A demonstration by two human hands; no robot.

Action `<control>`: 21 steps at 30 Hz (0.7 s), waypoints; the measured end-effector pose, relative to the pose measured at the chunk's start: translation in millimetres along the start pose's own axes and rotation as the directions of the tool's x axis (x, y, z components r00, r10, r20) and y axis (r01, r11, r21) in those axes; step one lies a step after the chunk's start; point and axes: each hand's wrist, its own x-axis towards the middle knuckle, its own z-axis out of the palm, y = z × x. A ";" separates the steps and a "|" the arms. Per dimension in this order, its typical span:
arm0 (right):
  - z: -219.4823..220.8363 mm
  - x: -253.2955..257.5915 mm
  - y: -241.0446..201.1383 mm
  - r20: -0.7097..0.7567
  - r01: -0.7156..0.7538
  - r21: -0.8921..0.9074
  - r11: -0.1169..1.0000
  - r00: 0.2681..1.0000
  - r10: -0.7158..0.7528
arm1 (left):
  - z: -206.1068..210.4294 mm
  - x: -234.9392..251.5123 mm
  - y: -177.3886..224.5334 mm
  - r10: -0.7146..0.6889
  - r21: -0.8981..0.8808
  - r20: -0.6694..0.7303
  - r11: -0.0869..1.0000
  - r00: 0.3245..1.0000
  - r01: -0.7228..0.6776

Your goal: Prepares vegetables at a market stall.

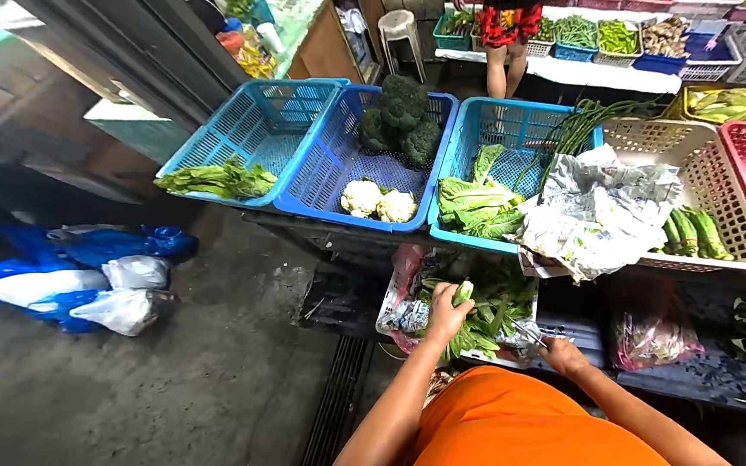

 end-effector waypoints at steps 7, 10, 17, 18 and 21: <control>-8.7 10.7 -43.7 -0.003 0.000 0.018 1.000 1.000 0.000 | -2.7 10.4 -7.4 0.166 -0.241 -0.034 0.956 0.986 -0.169; -35.5 -8.0 -83.9 -0.187 0.228 0.093 0.969 0.960 -0.207 | -5.4 9.0 -1.5 0.185 -0.367 -0.070 0.909 0.980 -0.198; -99.1 -61.5 -183.9 -0.583 0.748 0.263 0.609 0.626 -0.518 | -22.1 5.3 18.8 0.335 -0.093 -0.069 0.936 0.940 -0.340; -102.8 -60.7 -189.6 -0.581 0.748 0.265 0.609 0.628 -0.518 | -23.6 5.2 21.8 0.356 -0.073 -0.068 0.930 0.932 -0.360; -105.8 -63.6 -195.7 -0.597 0.766 0.166 0.621 0.579 -0.555 | -28.2 4.2 24.4 0.431 -0.074 -0.088 0.896 0.898 -0.437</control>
